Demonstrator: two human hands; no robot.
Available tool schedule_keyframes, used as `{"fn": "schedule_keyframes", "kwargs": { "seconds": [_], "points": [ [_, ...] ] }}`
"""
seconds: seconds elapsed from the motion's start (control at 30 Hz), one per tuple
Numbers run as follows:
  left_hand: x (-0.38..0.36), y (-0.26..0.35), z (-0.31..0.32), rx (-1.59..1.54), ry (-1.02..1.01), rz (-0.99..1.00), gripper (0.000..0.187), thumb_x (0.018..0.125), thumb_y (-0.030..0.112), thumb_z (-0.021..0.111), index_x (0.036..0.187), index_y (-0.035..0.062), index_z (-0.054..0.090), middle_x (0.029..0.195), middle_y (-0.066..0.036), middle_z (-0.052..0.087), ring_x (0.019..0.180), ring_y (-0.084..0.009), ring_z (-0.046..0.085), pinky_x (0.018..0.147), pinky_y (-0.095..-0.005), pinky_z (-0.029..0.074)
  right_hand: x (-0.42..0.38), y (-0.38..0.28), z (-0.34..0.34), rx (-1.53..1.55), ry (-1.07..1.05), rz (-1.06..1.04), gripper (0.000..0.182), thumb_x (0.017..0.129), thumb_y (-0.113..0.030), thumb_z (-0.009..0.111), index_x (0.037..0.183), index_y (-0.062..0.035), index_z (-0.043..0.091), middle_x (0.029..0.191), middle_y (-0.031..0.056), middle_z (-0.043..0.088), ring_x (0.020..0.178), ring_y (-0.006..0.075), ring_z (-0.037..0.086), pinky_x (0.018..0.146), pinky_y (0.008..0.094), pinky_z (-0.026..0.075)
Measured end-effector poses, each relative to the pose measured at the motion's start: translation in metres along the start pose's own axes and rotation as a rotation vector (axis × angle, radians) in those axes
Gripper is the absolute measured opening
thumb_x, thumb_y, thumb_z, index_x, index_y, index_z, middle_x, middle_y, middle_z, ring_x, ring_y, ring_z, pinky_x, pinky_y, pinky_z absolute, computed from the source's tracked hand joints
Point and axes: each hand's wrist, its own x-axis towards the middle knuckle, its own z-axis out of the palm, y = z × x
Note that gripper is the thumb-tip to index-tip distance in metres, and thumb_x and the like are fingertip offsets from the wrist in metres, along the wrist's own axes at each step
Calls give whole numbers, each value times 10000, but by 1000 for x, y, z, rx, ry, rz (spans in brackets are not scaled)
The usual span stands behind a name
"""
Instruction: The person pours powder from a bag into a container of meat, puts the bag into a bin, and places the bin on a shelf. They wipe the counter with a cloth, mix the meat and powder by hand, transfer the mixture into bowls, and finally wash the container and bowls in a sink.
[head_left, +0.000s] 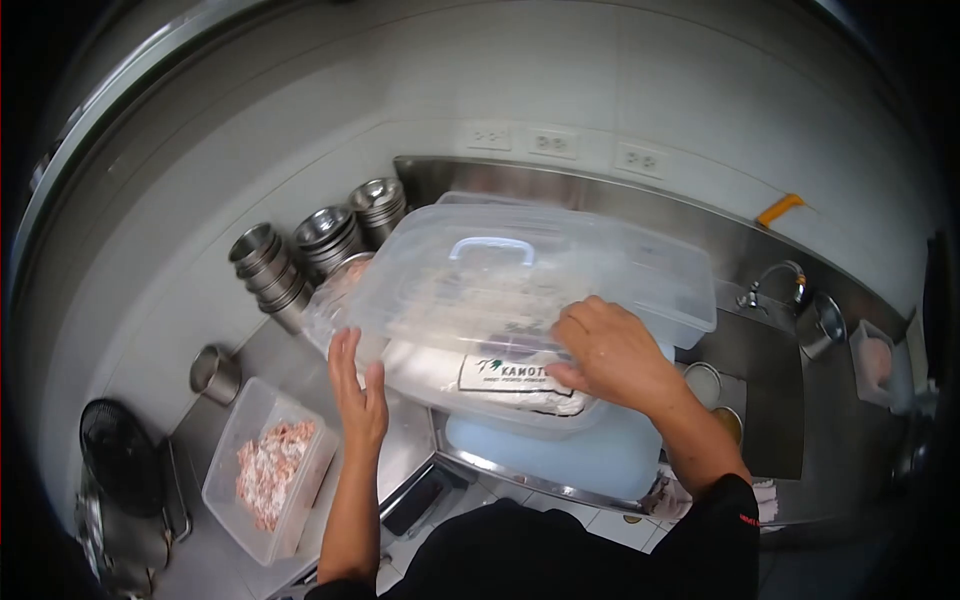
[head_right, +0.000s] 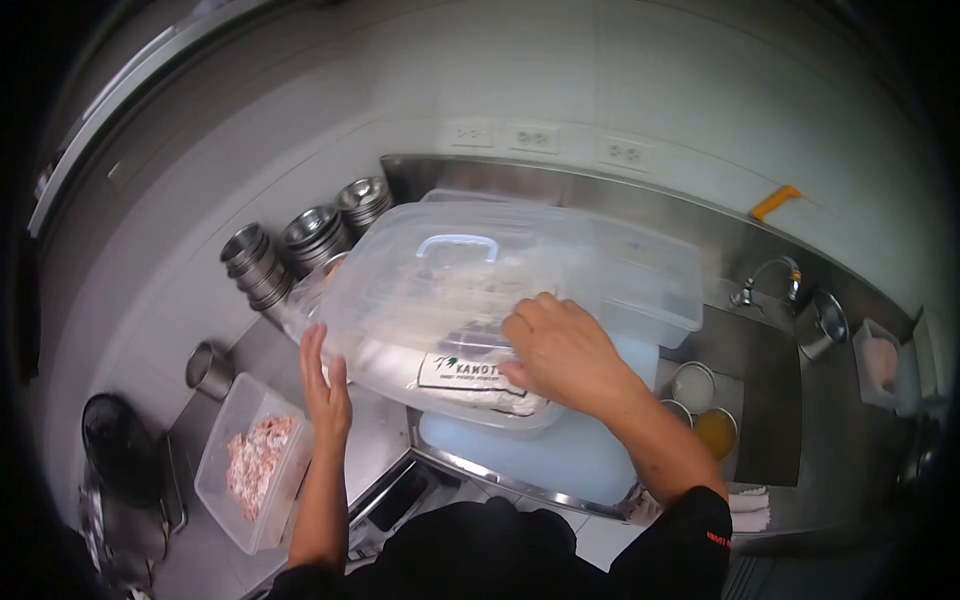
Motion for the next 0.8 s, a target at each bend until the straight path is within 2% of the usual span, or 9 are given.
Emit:
{"fn": "schedule_keyframes", "kwargs": {
  "seconds": [0.03, 0.13, 0.23, 0.3, 0.43, 0.53, 0.63, 0.73, 0.8],
  "points": [
    [-6, -1, 1, 36, -34, 46, 382, 981, 320, 511, 1260, 68, 576, 1383, -198, 453, 1373, -389, 330, 1127, -477, 243, 2, 5, 0, 5, 20, -28, 317, 725, -227, 766, 940, -66, 598, 988, 101, 601, 955, 302, 563, 806, 397, 473],
    [-12, -5, -1, 123, -101, 132, 392, 993, 396, 459, 1140, 70, 620, 1352, -190, 462, 1381, -411, 299, 1113, -520, 237, 16, 36, -7, 2, 257, -40, 313, 728, -228, 765, 920, -62, 581, 967, 118, 594, 897, 315, 575, 760, 400, 479],
    [-9, -13, -5, 118, -104, 151, 424, 992, 439, 440, 1053, 67, 633, 1322, -188, 470, 1375, -417, 297, 1097, -536, 240, 35, 75, -13, 24, 499, 117, 320, 746, -246, 766, 902, -49, 568, 883, 139, 589, 803, 335, 580, 702, 404, 477],
    [-11, -17, 1, 94, -72, 167, 440, 989, 452, 440, 1032, 58, 630, 1312, -194, 470, 1366, -410, 310, 1091, -533, 246, 43, 91, -20, 72, 524, 264, 339, 753, -282, 771, 905, -48, 579, 852, 143, 606, 763, 350, 583, 677, 417, 480],
    [-11, -18, 8, 50, -5, 173, 478, 987, 470, 428, 1013, 36, 627, 1319, -204, 456, 1347, -406, 330, 1092, -537, 240, 43, 103, -26, 15, 517, 422, 346, 776, -314, 766, 889, -42, 584, 831, 146, 610, 749, 349, 587, 653, 422, 473],
    [-13, -24, 12, 39, 15, 194, 494, 986, 480, 421, 998, 29, 621, 1327, -205, 444, 1334, -406, 341, 1095, -544, 233, 27, 118, -19, -106, 534, 400, 367, 767, -328, 775, 878, -36, 583, 832, 141, 616, 761, 331, 593, 642, 410, 471],
    [-14, -26, 13, 37, 16, 188, 493, 986, 485, 414, 983, 37, 620, 1334, -205, 436, 1336, -408, 335, 1099, -547, 223, 2, 148, 1, -195, 507, 336, 395, 750, -347, 783, 898, -34, 593, 838, 137, 621, 807, 339, 589, 712, 425, 470],
    [-14, -26, 14, 4, 24, 180, 483, 985, 487, 410, 979, 53, 622, 1339, -205, 434, 1354, -413, 310, 1106, -548, 212, -21, 180, 30, -207, 395, 203, 419, 732, -363, 787, 947, -42, 624, 913, 146, 646, 873, 360, 587, 812, 449, 448],
    [-12, -26, 14, 2, 24, 181, 475, 985, 488, 410, 990, 63, 624, 1347, -201, 433, 1369, -417, 292, 1111, -548, 206, -34, 189, 46, -80, 278, 355, 403, 735, -331, 779, 986, -47, 641, 989, 156, 653, 937, 372, 589, 878, 454, 432]
  ]
}}
